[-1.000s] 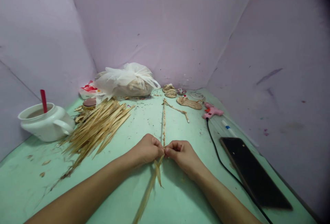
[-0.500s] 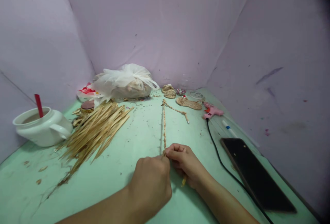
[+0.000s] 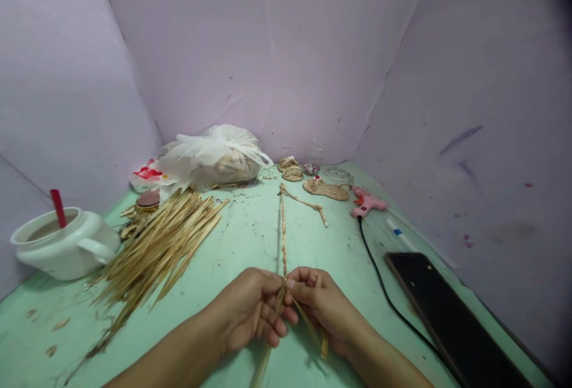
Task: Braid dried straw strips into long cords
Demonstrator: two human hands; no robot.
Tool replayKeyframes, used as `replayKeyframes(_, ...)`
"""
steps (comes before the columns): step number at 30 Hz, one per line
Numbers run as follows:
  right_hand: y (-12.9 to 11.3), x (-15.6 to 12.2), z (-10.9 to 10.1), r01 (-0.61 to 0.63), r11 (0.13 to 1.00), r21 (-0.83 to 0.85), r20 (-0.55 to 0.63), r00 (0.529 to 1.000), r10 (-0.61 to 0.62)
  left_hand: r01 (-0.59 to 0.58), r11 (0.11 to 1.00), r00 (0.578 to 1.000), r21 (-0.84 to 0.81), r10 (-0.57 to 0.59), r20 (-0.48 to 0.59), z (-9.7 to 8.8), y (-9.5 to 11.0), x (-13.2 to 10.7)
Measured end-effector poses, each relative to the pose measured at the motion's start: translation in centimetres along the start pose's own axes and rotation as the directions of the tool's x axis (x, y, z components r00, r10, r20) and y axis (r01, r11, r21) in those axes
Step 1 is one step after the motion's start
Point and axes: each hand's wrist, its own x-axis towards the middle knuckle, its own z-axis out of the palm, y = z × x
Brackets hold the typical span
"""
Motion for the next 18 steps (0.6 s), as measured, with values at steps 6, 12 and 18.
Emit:
replayKeyframes(6, -0.38, -0.15, -0.28, -0.056, 0.998, 0.024, 0.035, 0.998, 0.055, 0.052, 0.997, 0.997, -0.062, -0.048, 0.058, -1.13, -0.13, 1.07)
replayKeyframes(12, -0.67, -0.23, -0.49, -0.078, 0.995, 0.054, 0.045, 0.996, 0.076, -0.077, 0.997, 0.995, 0.018, 0.075, 0.065, -1.13, -0.44, 1.10)
replayKeyframes(18, -0.79, -0.40, -0.36, -0.091, 0.994, 0.068, -0.042, 0.995, 0.094, -0.124, 0.989, 0.991, 0.083, 0.127, -0.040, -0.66, -0.86, 1.24)
